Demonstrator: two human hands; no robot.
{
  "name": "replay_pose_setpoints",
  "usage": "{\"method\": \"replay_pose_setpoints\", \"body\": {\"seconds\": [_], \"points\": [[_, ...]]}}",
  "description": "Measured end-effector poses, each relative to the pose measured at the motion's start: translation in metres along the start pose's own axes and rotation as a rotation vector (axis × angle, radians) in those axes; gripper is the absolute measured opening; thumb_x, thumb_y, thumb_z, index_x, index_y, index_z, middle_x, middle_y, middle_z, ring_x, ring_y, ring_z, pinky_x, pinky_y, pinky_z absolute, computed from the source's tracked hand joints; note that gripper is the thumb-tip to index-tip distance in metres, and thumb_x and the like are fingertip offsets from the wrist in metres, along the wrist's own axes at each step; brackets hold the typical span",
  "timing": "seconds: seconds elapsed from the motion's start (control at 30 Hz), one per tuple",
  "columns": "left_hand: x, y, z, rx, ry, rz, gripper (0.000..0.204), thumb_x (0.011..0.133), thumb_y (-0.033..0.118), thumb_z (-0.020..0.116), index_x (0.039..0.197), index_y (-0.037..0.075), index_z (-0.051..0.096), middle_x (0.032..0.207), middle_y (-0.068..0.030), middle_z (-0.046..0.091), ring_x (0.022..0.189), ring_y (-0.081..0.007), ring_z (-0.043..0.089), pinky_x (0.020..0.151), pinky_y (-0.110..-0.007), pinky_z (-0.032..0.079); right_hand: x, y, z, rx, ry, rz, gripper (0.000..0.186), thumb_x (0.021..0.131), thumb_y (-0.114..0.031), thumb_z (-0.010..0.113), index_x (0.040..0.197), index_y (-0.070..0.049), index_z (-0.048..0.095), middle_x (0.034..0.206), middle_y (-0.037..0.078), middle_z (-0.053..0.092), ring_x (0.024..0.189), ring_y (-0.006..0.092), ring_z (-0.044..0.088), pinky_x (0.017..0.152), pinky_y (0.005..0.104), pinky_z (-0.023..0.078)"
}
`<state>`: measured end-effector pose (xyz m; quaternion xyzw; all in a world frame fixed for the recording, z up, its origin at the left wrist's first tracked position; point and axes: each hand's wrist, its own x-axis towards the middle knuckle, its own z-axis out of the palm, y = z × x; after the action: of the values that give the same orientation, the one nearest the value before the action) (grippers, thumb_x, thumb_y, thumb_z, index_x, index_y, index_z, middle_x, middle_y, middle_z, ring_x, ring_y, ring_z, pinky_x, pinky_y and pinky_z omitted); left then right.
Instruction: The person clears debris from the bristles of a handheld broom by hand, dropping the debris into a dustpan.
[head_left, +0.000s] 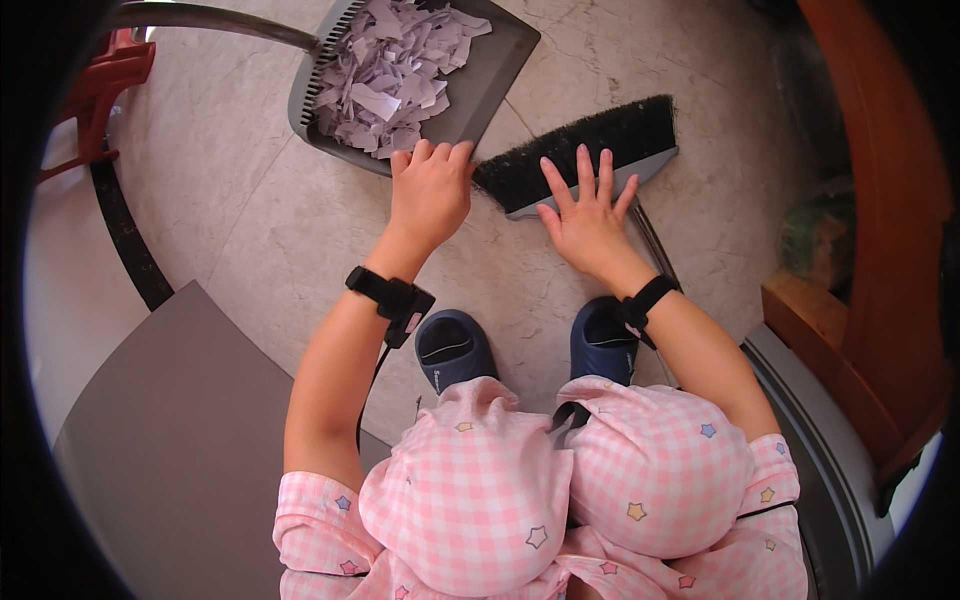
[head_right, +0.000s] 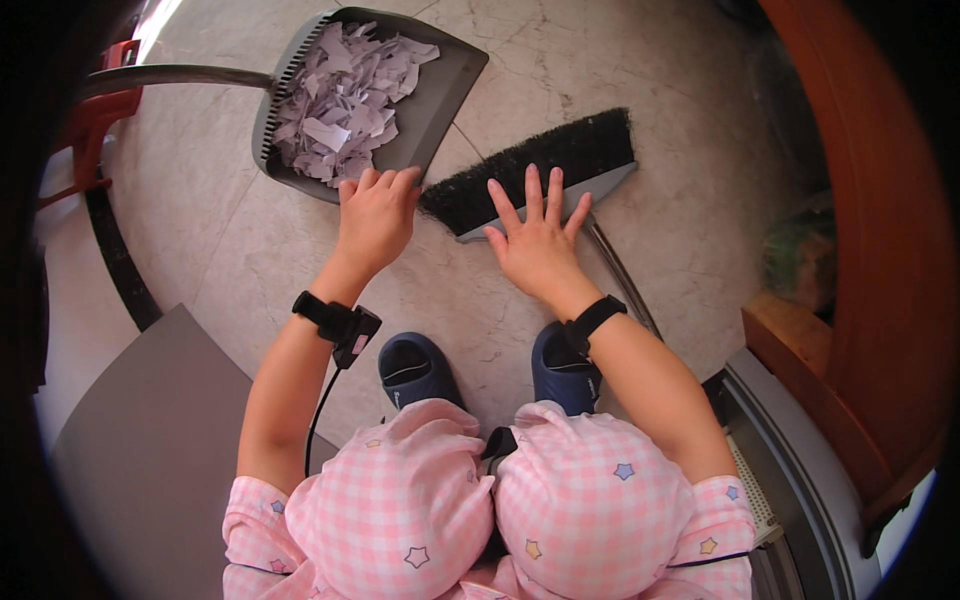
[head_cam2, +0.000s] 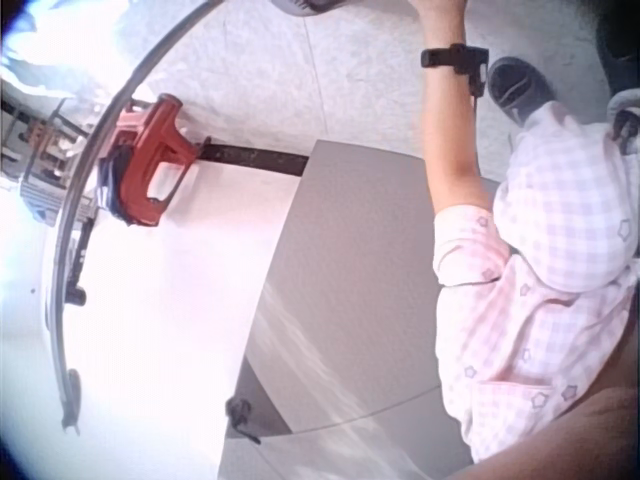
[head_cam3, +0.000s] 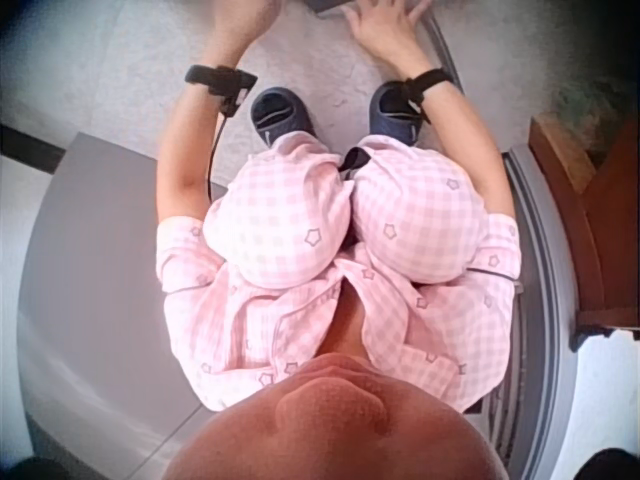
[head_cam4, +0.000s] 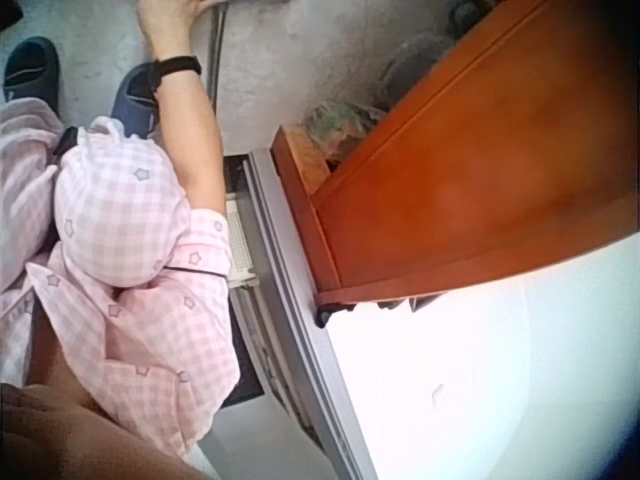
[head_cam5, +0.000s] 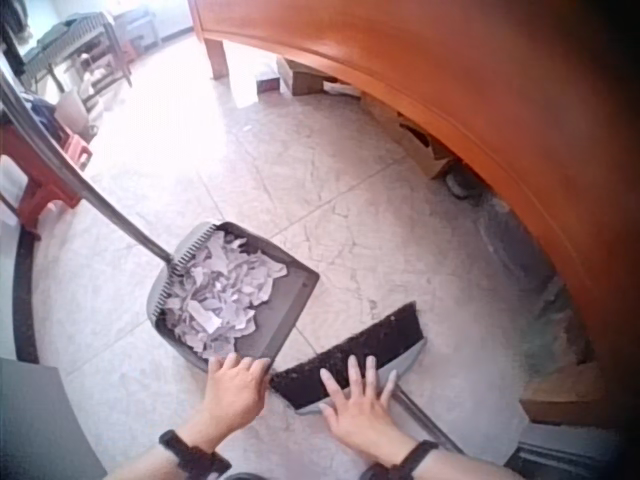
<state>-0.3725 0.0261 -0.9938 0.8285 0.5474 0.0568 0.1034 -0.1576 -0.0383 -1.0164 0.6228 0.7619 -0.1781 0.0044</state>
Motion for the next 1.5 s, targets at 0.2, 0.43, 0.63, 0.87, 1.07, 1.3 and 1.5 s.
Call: {"method": "replay_pose_setpoints", "body": {"seconds": [0.2,0.43,0.63,0.87,1.07,1.3,1.5], "points": [[0.01,0.005,0.016,-0.072,-0.077,0.004,0.005,0.083,0.011,0.058,0.083,0.01,0.053,0.076,-0.0047,0.059,0.078,-0.0257,0.052,0.072,-0.038,0.037,-0.004,0.01,0.006,-0.005,0.009,-0.003,0.058,0.093,-0.043,0.048,0.145,-0.028,0.03,0.152,0.022,0.016,0.14,0.0477,0.003,0.099,0.0755,0.0],[-0.003,-0.004,0.005,0.117,-0.105,0.291,0.005,0.077,0.009,0.054,0.078,0.009,0.049,0.072,-0.0056,0.055,0.077,-0.0238,0.052,0.07,-0.033,0.039,-0.01,0.019,0.002,-0.001,0.022,-0.007,0.058,0.093,-0.044,0.048,0.145,-0.028,0.031,0.152,0.021,0.016,0.14,0.0472,0.004,0.099,0.0752,0.0],[-0.003,-0.062,-0.041,0.207,0.168,-0.012,0.002,0.084,0.009,0.053,0.083,0.009,0.05,0.075,-0.0063,0.056,0.079,-0.0269,0.053,0.071,-0.04,0.04,-0.016,0.0,-0.01,0.009,-0.003,-0.029,0.057,0.092,-0.045,0.048,0.145,-0.028,0.032,0.152,0.021,0.016,0.14,0.0469,0.003,0.099,0.0749,0.0],[0.015,-0.084,-0.082,0.156,0.432,-0.038,0.002,0.085,0.009,0.057,0.087,0.009,0.055,0.079,-0.0058,0.062,0.079,-0.0289,0.054,0.072,-0.04,0.042,-0.02,-0.006,-0.021,-0.009,-0.007,0.006,0.057,0.092,-0.044,0.049,0.145,-0.028,0.032,0.152,0.021,0.017,0.14,0.0464,0.004,0.1,0.0747,0.0],[0.033,-0.098,-0.076,-0.327,0.393,-0.326,0.011,0.087,0.015,0.059,0.092,0.009,0.066,0.082,-0.0079,0.067,0.081,-0.0305,0.059,0.074,-0.037,0.046,-0.007,-0.004,-0.018,-0.019,0.032,-0.014,0.057,0.092,-0.043,0.049,0.145,-0.029,0.032,0.152,0.021,0.018,0.14,0.0465,0.005,0.1,0.0747,0.001],[0.019,-0.112,-0.087,0.193,0.576,-0.086,0.009,0.085,0.016,0.063,0.091,0.012,0.067,0.082,-0.0068,0.066,0.078,-0.0264,0.06,0.072,-0.035,0.046,0.002,-0.02,-0.004,-0.003,0.021,-0.028,0.057,0.091,-0.042,0.051,0.144,-0.029,0.033,0.152,0.021,0.017,0.14,0.0471,0.006,0.1,0.0749,0.002],[-0.024,-0.061,-0.03,-0.301,0.114,-0.056,0.008,0.082,0.005,0.055,0.086,0.008,0.061,0.077,-0.0124,0.062,0.074,-0.0333,0.059,0.065,-0.044,0.048,-0.001,-0.03,0.013,-0.008,0.027,-0.021,0.058,0.091,-0.042,0.051,0.144,-0.029,0.033,0.152,0.021,0.017,0.14,0.047,0.005,0.1,0.0749,0.002]]}}
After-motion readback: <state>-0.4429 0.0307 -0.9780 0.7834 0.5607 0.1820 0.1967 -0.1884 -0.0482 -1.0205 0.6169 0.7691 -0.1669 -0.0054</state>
